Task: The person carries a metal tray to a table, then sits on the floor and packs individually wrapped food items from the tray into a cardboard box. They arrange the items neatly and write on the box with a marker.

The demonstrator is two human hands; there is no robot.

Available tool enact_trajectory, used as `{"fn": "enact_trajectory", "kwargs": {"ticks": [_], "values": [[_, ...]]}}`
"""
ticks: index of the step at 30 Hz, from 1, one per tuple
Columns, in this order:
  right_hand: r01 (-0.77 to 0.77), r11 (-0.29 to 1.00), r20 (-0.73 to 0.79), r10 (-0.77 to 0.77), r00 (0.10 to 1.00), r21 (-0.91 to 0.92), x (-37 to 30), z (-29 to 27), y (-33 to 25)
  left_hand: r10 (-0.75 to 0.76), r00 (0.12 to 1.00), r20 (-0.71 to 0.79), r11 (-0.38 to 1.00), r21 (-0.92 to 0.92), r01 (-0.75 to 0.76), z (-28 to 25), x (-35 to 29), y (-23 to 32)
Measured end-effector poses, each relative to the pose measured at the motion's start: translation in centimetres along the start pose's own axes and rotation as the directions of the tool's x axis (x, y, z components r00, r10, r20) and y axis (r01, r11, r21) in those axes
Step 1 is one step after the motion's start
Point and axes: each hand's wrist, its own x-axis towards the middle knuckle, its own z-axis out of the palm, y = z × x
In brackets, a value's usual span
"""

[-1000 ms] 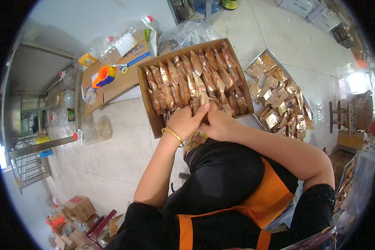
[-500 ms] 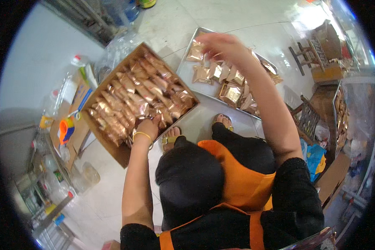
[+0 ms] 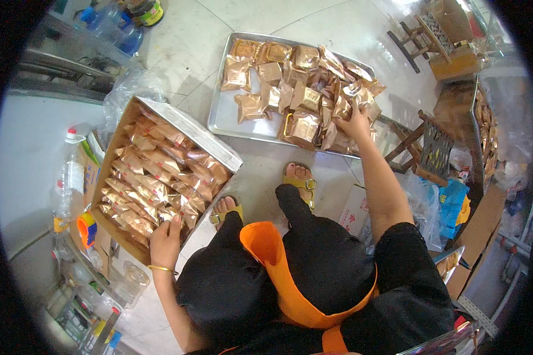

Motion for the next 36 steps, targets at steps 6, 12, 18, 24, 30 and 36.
{"fn": "enact_trajectory", "kwargs": {"ticks": [6,12,18,24,30,36], "values": [[-0.107,0.993,-0.109,0.101,0.989,-0.048,-0.2,0.2,-1.6,-0.007,0.999,-0.054,0.996,-0.092,0.002,0.9,0.0,1.1],[0.240,0.960,0.028,-0.238,0.971,-0.145,-5.4,-1.1,1.0,-0.038,0.997,-0.060,0.994,-0.109,0.032,1.4,0.0,-0.4],[0.461,0.846,-0.008,-0.480,0.877,-0.267,-8.8,0.3,0.9,0.024,0.998,-0.062,0.996,-0.089,-0.029,1.2,-0.6,-0.8],[0.458,0.818,0.096,-0.455,0.885,-0.349,-7.6,0.8,1.4,0.070,0.992,-0.104,0.994,-0.078,-0.078,0.0,-2.2,-0.7],[0.436,0.846,0.091,-0.430,0.898,-0.305,-7.5,0.6,0.8,0.079,0.991,-0.112,0.987,-0.134,-0.094,0.2,-2.6,-1.0],[0.340,0.912,-0.071,-0.364,0.929,-0.229,-8.3,0.3,-2.0,0.083,0.988,-0.127,0.989,-0.108,-0.097,-0.6,-3.9,-0.9]]}}
